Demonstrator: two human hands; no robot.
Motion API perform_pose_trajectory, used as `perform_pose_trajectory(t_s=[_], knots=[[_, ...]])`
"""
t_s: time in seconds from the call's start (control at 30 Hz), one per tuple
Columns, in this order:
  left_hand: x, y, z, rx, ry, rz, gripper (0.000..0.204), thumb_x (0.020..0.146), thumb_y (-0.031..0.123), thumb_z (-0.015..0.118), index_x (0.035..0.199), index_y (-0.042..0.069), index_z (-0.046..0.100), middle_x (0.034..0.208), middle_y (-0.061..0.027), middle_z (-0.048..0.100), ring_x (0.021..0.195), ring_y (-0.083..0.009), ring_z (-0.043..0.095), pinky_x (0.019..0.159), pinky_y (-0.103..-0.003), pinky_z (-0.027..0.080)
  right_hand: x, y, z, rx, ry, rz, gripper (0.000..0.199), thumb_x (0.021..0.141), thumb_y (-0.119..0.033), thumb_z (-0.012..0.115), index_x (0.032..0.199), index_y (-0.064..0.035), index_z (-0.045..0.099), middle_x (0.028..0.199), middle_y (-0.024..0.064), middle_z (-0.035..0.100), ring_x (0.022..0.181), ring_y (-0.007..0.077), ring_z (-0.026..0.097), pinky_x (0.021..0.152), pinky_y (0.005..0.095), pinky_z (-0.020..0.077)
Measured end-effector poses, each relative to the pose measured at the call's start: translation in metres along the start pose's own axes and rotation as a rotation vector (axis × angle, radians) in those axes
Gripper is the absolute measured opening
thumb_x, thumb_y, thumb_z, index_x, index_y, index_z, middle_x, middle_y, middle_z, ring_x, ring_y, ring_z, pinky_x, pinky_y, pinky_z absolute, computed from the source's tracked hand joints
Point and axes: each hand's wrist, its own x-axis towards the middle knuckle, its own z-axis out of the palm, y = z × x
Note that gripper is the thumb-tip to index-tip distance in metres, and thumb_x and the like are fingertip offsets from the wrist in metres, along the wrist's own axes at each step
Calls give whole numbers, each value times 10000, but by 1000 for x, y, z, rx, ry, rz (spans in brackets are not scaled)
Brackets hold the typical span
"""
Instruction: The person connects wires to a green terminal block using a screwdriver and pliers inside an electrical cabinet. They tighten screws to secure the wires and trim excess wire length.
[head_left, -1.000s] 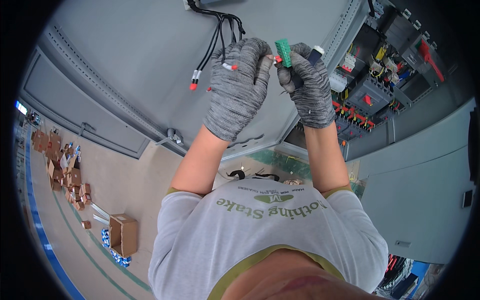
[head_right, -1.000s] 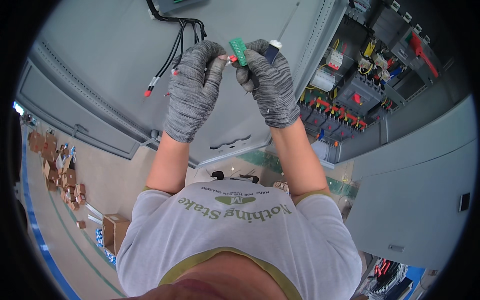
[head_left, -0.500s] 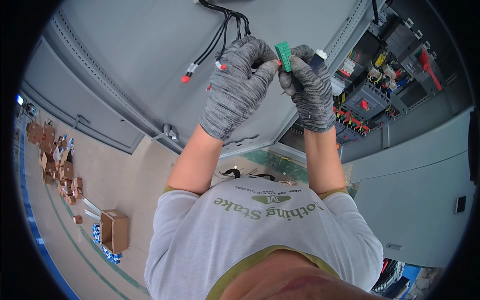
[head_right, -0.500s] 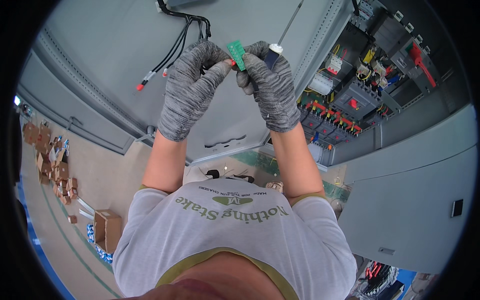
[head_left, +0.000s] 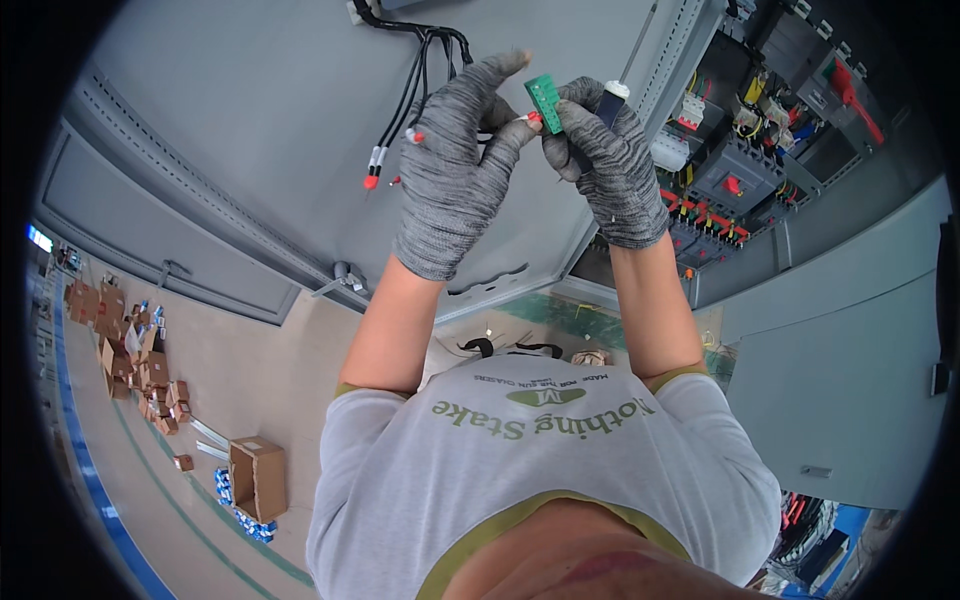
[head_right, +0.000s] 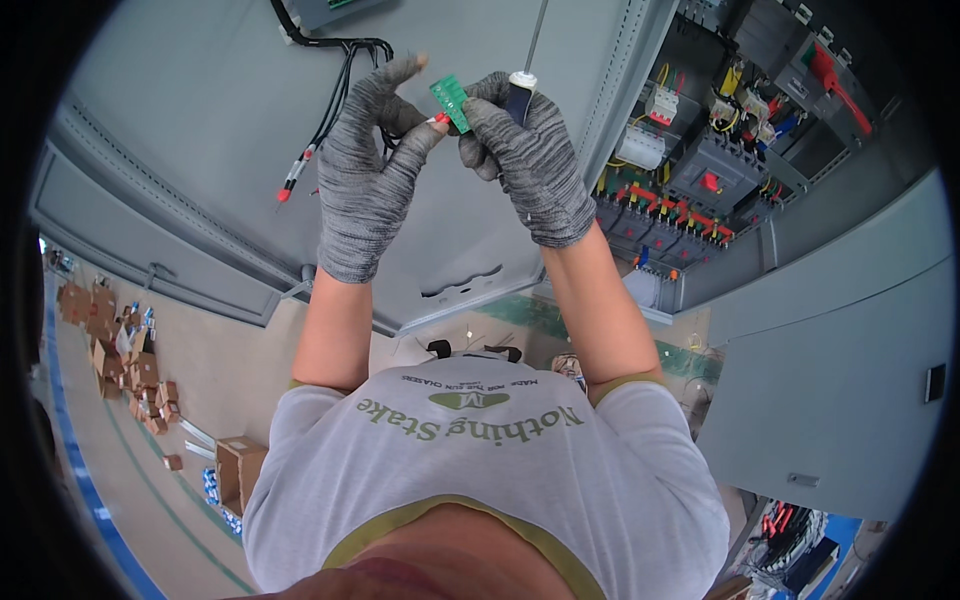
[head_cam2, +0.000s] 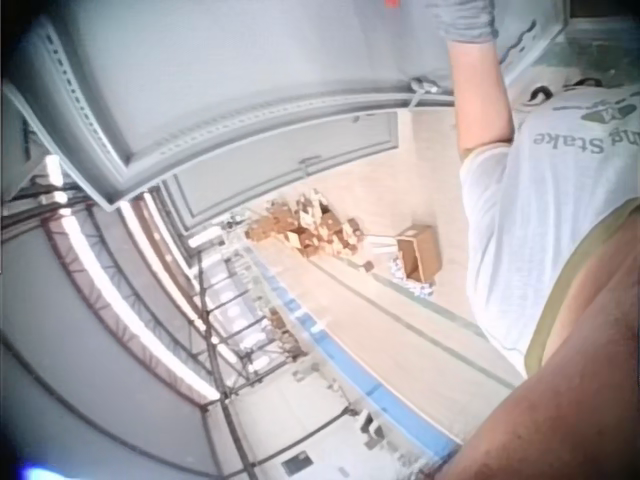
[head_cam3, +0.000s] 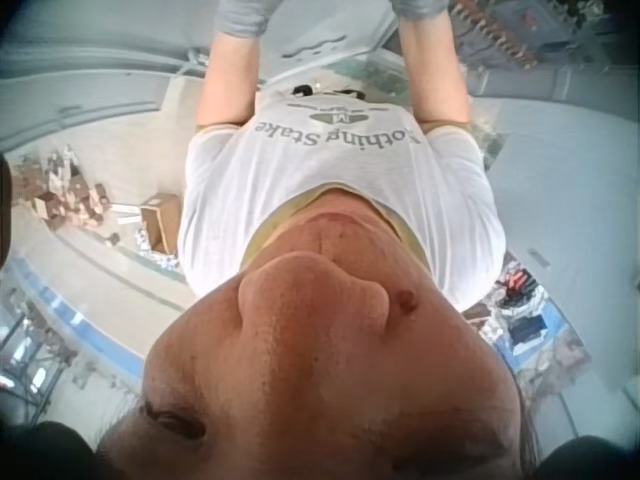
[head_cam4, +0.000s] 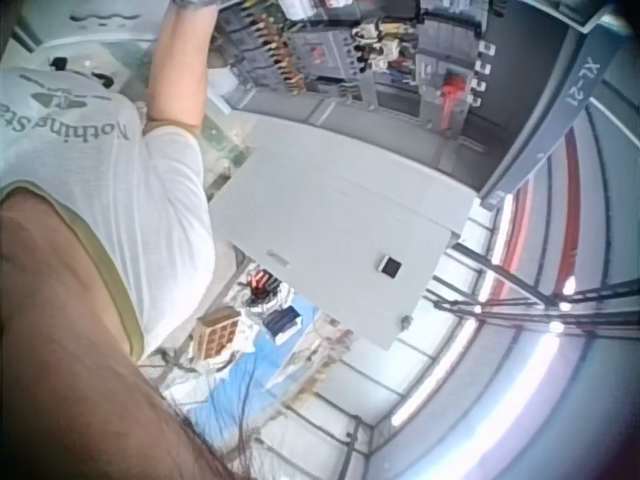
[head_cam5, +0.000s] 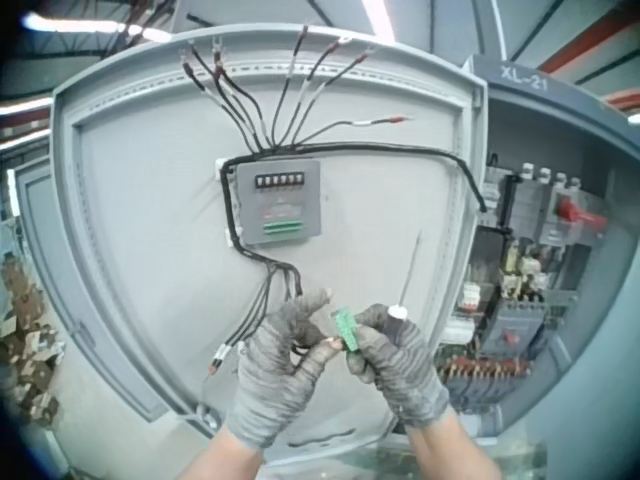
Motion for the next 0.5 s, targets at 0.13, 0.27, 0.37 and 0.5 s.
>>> perform_pose_trajectory(t_s=[0.13, 0.27, 0.37, 0.5], knots=[[9, -1, -12, 90, -191, 57, 514, 818, 48, 707, 1314, 111, 588, 796, 2, 588, 729, -94, 527, 728, -264, 473, -1, -1, -1, 0, -42, 5, 162, 938, -198, 590, 917, -39, 609, 646, 34, 612, 514, 75, 558, 441, 193, 419], [19, 2, -21, -2, -329, 24, 455, 825, 50, 698, 1271, 104, 626, 867, -12, 602, 751, -97, 531, 735, -266, 474, -1, -5, -2, -33, -78, 8, 173, 937, -210, 588, 905, -41, 606, 639, 34, 607, 502, 73, 540, 443, 192, 407], [21, 0, -18, -74, -305, 84, 444, 818, 42, 699, 1253, 97, 634, 901, -21, 618, 757, -98, 528, 731, -264, 473, 0, -4, -2, -29, -82, 16, 179, 935, -217, 589, 899, -43, 605, 634, 31, 603, 497, 70, 528, 442, 195, 399], [28, -3, -25, -61, -383, 135, 406, 814, 36, 698, 1214, 82, 648, 969, -21, 644, 764, -92, 518, 726, -250, 466, -2, -6, 0, -42, -62, 41, 179, 936, -216, 586, 886, -45, 604, 628, 27, 596, 499, 68, 526, 442, 196, 394]])
